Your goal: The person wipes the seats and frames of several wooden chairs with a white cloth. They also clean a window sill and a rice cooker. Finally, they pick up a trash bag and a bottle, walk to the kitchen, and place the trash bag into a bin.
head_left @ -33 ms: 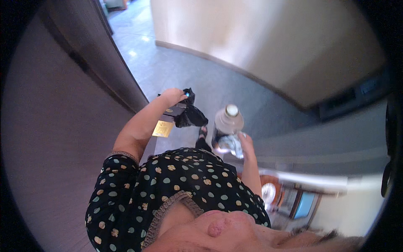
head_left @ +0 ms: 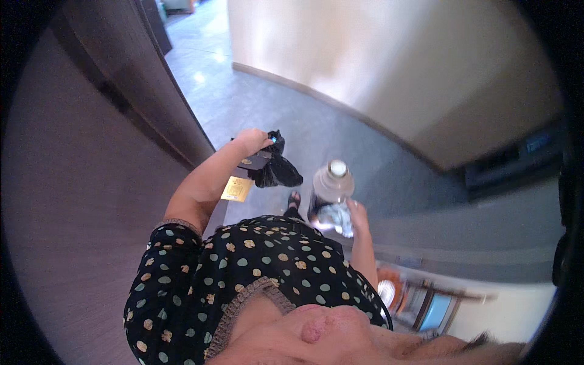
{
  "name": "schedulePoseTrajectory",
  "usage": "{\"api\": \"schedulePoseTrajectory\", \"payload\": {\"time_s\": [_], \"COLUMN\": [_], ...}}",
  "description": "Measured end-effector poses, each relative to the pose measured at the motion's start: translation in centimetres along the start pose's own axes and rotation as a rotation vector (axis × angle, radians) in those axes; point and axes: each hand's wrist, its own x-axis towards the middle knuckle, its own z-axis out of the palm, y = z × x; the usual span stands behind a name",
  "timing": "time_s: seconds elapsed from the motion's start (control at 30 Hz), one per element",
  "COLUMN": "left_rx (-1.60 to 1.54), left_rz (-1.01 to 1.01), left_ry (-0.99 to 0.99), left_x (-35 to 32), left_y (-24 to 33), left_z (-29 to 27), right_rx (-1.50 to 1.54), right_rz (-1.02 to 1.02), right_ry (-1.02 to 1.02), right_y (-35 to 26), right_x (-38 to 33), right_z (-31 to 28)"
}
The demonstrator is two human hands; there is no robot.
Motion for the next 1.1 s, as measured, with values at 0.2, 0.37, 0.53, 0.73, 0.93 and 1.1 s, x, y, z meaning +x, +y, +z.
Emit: {"api": "schedulePoseTrajectory", "payload": {"time_s": [0.2, 0.37, 0.53, 0.73, 0.93, 1.1], "left_rx": [-0.104, -0.185, -0.211, -0.216, -0.108, -0.1], "left_rz": [-0.325, -0.419, -0.421, -0.464, -0.568, -0.7], "left_ry": [-0.006, 0.12, 0.035, -0.025, 0.042, 0.196], "left_x": [-3.6, -4.2, -3.1, -5.0, 0.8, -4.2], "left_y": [-3.9, -4.1, -6.7, -12.6, -26.8, -40.7], "left_z": [-6.4, -9.1, -10.3, -16.1, -21.1, -23.0], "right_rx": [-0.292, -0.427, -0.516, -0.628, -0.442, -0.54], "right_rz": [0.053, 0.079, 0.073, 0.028, 0.156, 0.322], "right_ry": [0.02, 0.007, 0.04, 0.099, 0.19, 0.088], "right_y": [-3.0, -7.2, -6.8, -16.1, -21.7, -26.6], "right_x": [0.1, 3.0, 5.4, -3.1, 7.7, 13.4], "right_z": [1.1, 0.0, -1.5, 4.1, 12.8, 21.5]}}
